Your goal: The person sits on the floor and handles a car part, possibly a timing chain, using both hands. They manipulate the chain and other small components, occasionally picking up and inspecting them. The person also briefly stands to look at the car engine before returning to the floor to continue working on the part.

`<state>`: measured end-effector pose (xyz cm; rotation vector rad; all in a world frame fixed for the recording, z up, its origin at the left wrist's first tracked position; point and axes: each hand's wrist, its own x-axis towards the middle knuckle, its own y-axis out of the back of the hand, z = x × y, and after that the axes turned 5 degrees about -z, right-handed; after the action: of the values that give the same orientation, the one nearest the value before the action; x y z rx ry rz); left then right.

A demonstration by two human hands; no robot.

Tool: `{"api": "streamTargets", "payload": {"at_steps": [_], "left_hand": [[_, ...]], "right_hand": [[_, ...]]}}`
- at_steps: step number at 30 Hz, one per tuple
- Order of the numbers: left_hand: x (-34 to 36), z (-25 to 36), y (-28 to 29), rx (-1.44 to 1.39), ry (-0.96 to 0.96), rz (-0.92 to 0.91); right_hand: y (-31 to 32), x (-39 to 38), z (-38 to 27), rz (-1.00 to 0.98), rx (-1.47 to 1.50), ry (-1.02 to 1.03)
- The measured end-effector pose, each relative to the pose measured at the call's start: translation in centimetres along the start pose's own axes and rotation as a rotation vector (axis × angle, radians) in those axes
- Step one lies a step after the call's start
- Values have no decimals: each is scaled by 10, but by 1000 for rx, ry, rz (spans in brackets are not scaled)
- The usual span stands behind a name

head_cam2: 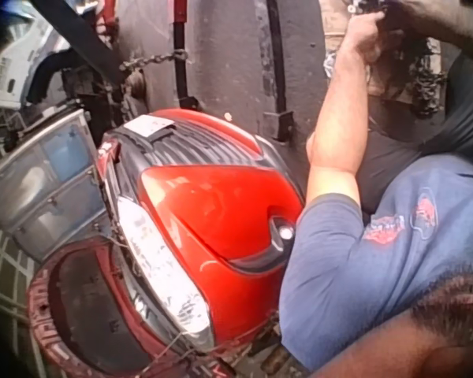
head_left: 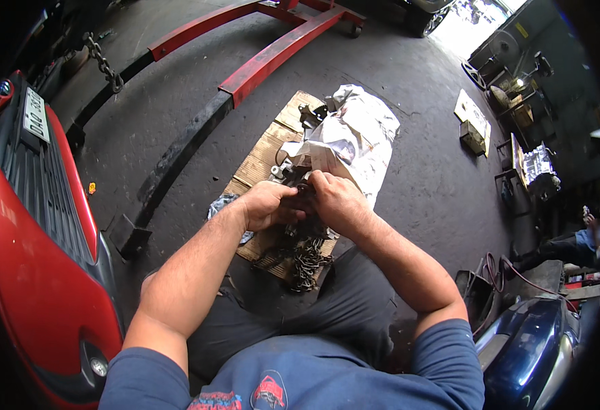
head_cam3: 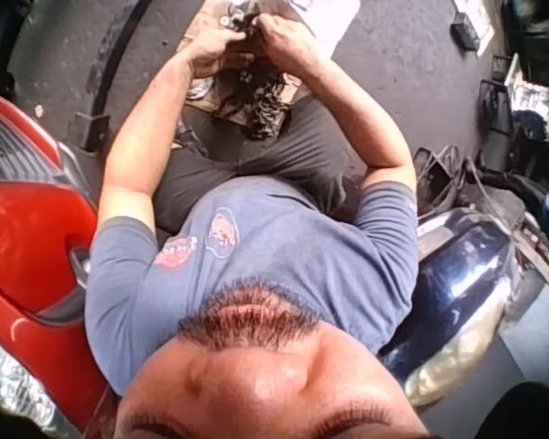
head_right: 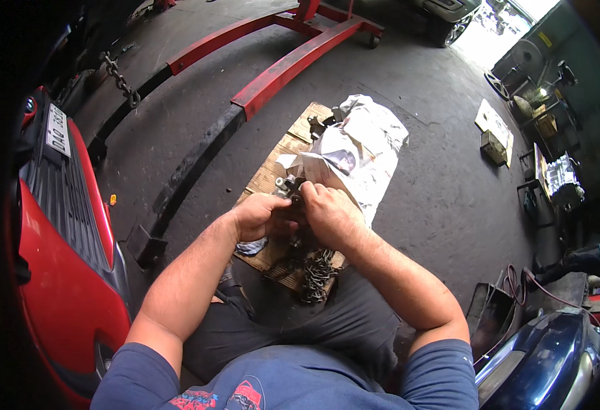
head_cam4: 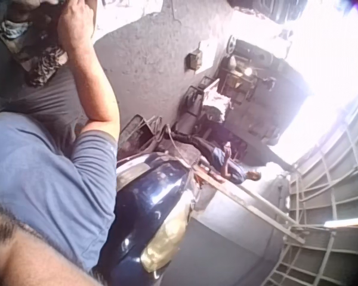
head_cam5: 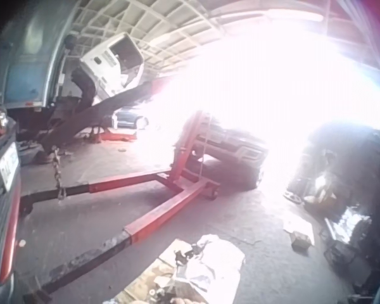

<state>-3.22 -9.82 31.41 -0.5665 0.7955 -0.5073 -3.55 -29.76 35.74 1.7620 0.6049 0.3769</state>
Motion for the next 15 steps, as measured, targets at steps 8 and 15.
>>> {"api": "streamTargets", "payload": {"at_steps": [8, 15], "left_hand": [[8, 0, -3, 208, -56, 204], [6, 0, -7, -28, -27, 102]], "right_hand": [[9, 0, -4, -16, 38, -79], [6, -1, -2, 16, 110, -68]]}}
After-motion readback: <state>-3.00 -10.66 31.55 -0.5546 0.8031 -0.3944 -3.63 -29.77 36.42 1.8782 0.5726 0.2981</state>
